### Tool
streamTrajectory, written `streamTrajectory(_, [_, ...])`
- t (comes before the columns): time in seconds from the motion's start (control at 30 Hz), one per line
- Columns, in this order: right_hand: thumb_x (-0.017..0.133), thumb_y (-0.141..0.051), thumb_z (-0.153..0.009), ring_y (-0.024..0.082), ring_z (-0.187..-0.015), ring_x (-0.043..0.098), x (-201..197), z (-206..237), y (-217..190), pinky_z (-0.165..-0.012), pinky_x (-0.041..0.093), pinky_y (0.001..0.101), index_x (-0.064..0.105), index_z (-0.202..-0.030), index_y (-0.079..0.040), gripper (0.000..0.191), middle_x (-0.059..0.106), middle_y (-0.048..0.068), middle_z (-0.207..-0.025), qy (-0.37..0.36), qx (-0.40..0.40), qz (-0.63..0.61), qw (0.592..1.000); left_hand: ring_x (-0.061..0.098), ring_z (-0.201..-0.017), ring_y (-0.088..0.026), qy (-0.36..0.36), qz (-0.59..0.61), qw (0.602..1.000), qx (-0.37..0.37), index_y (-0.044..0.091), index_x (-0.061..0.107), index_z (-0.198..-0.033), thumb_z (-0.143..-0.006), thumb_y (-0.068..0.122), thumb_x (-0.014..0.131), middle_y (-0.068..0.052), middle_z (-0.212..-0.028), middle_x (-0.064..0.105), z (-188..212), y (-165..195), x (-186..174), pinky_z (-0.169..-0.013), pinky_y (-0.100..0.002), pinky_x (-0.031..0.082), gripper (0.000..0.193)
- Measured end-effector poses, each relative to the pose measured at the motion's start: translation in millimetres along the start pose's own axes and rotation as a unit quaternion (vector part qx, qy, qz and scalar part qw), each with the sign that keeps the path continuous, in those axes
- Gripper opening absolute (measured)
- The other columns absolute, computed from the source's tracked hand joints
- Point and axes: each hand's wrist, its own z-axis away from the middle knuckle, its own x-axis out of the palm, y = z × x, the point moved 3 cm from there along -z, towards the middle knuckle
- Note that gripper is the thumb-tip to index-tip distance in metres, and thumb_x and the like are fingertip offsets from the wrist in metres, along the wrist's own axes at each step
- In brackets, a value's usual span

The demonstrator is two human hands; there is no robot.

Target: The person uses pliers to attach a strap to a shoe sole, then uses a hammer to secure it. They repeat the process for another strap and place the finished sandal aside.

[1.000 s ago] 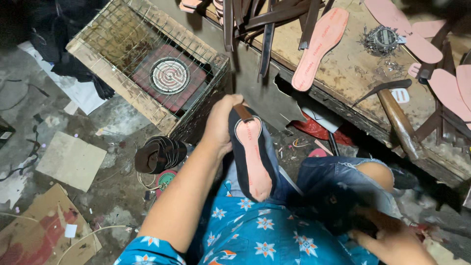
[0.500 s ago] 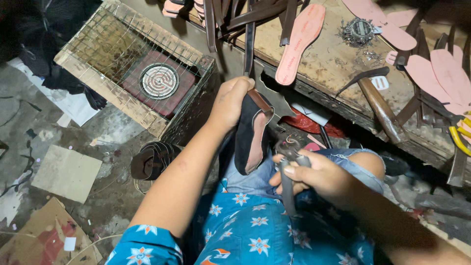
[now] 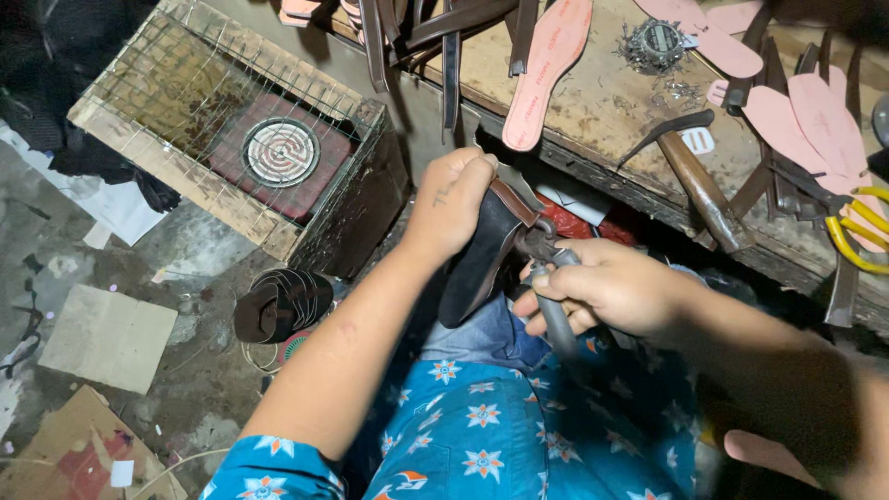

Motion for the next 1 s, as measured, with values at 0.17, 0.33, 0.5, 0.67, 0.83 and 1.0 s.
streamTrajectory(0.17, [0.053, -0.018, -0.091, 0.027, -0.095, 0.078, 3.0, -3.2, -1.3, -0.081, 0.063, 0.0379, 0.061, -0.117, 0.001, 0.033, 0.077, 0.018, -0.108, -0.008, -0.048, 0.063, 0.997, 0.045, -0.066, -0.011, 0.016, -0.044, 0.998, 0.037, 0.001, 0.048, -0.075, -0.101, 0.025, 0.052, -0.003, -0.066, 0.041, 2.6, 9.5, 3.5, -0.061, -0.034, 0.041, 0.036])
streamTrajectory(0.33, [0.054, -0.013, -0.087, 0.034, -0.091, 0.078, 1.4, 3.6, -1.5, -0.077, 0.061, 0.0420, 0.058, -0.119, 0.000, 0.034, 0.076, 0.024, -0.105, -0.031, -0.003, 0.001, 1.000, 0.047, -0.067, -0.010, -0.013, -0.023, 0.999, 0.032, 0.002, 0.051, -0.077, -0.102, 0.025, 0.050, -0.002, -0.067, 0.046, 14.4, 16.7, 6.5, -0.063, -0.033, 0.044, 0.034])
streamTrajectory(0.5, [0.052, -0.010, -0.087, 0.041, -0.090, 0.078, 8.6, 14.9, -5.6, -0.077, 0.062, 0.0443, 0.057, -0.122, 0.006, 0.039, 0.075, 0.034, -0.107, -0.109, 0.004, -0.095, 0.990, 0.045, -0.071, -0.010, -0.012, -0.013, 0.999, 0.033, 0.002, 0.048, -0.076, -0.103, 0.023, 0.051, -0.002, -0.070, 0.045, 19.4, 16.8, 1.4, -0.065, -0.032, 0.043, 0.035])
streamTrajectory(0.67, [0.051, -0.007, -0.089, 0.044, -0.090, 0.077, 19.9, 16.7, -12.6, -0.075, 0.063, 0.0512, 0.056, -0.122, 0.010, 0.038, 0.071, 0.038, -0.112, -0.168, -0.020, -0.158, 0.973, 0.050, -0.071, -0.009, -0.054, 0.059, 0.997, 0.010, 0.002, 0.054, -0.075, -0.099, 0.022, 0.050, 0.000, -0.071, 0.053, 13.1, 14.6, -7.5, -0.066, -0.031, 0.044, 0.031])
streamTrajectory(0.83, [0.050, -0.009, -0.089, 0.043, -0.084, 0.077, 25.4, 21.3, -11.9, -0.073, 0.064, 0.0540, 0.057, -0.120, 0.010, 0.037, 0.073, 0.037, -0.105, -0.165, -0.009, -0.149, 0.975, 0.048, -0.071, -0.010, -0.075, 0.053, 0.996, 0.009, 0.001, 0.051, -0.076, -0.100, 0.020, 0.050, -0.001, -0.071, 0.050, 19.2, 21.3, -6.5, -0.066, -0.031, 0.044, 0.031])
streamTrajectory(1.0, [0.054, -0.011, -0.089, 0.033, -0.060, 0.072, 32.3, 26.9, 0.9, -0.052, 0.060, 0.0452, 0.059, -0.112, 0.005, 0.029, 0.070, 0.020, -0.078, -0.149, -0.005, -0.178, 0.973, 0.050, -0.072, -0.010, -0.106, 0.043, 0.992, 0.059, 0.003, 0.051, -0.078, -0.100, 0.019, 0.048, -0.001, -0.073, 0.051, 31.5, 23.4, -5.3, -0.068, -0.031, 0.045, 0.028])
